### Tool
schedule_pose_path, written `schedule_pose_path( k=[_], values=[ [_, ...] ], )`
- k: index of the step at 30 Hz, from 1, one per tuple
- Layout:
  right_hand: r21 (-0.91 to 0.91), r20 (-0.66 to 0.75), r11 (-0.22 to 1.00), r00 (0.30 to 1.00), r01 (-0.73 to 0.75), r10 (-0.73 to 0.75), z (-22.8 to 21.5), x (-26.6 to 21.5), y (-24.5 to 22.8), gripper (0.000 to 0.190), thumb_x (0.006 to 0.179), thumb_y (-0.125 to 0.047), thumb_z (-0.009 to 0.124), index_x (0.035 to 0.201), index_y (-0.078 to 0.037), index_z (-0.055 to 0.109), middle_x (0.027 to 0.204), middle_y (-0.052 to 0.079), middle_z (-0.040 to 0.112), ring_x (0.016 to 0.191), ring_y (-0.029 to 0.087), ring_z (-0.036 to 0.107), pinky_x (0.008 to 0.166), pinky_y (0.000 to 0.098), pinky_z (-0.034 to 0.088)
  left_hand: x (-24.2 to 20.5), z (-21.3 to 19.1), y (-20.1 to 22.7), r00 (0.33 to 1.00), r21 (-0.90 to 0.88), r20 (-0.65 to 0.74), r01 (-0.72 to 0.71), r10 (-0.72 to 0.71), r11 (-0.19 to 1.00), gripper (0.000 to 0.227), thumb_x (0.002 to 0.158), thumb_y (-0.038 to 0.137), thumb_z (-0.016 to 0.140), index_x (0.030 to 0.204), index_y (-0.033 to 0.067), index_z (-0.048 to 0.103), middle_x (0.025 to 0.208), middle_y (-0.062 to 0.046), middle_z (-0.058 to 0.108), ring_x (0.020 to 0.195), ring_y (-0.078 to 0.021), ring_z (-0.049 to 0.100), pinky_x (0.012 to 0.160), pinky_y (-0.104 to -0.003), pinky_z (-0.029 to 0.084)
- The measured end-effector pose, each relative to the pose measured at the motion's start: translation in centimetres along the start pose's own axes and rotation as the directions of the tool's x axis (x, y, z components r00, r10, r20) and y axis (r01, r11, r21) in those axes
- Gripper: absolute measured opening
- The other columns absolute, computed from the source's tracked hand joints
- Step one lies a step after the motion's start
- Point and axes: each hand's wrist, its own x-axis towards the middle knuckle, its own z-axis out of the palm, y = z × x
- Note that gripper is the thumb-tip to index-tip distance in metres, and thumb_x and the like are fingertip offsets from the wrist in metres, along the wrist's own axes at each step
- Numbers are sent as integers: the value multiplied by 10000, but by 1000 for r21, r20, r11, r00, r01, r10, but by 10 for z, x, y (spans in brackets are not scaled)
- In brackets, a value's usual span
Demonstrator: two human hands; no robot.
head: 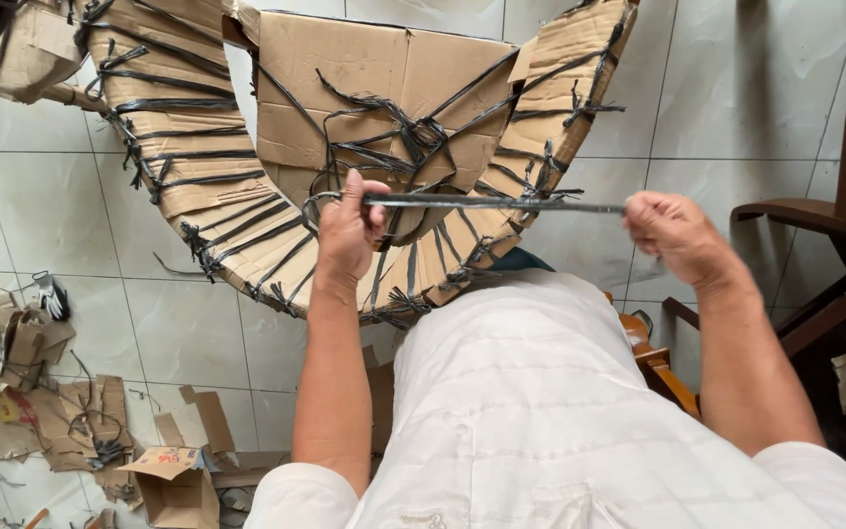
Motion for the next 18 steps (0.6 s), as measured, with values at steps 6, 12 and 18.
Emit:
schedule_pose_path(
  k=[6, 12, 18],
  values=[
    [116, -188, 992, 982, 47, -25, -49, 13, 37, 335, 1124, -358, 566, 846, -175, 525, 638, -96, 348, 567, 63, 331, 512, 206, 269, 19, -24, 0, 996, -213, -62, -81, 69, 974, 344, 1057, 342, 554, 963, 37, 682, 644, -14, 563, 558, -94, 515, 512, -208, 424],
    [239, -390, 965, 921, 110, -9, -63, 27, 59, 422, 1187, -415, 558, 862, -174, 436, 691, -53, 332, 602, 87, 368, 534, 216, 276, 2, -27, 9, 989, -202, -30, -147, 144, 968, 199, 1023, 214, 639, 1056, 26, 692, 801, -57, 712, 717, -119, 669, 693, -221, 598],
    [388, -544, 915, 829, 112, 129, -76, 36, 68, 423, 1188, -429, 588, 856, -212, 442, 717, -77, 381, 630, 68, 395, 560, 219, 287, -2, -28, 8, 979, -224, -39, -204, 201, 953, 188, 1021, 194, 638, 1060, 17, 689, 852, -116, 743, 733, -168, 698, 704, -249, 609]
  ],
)
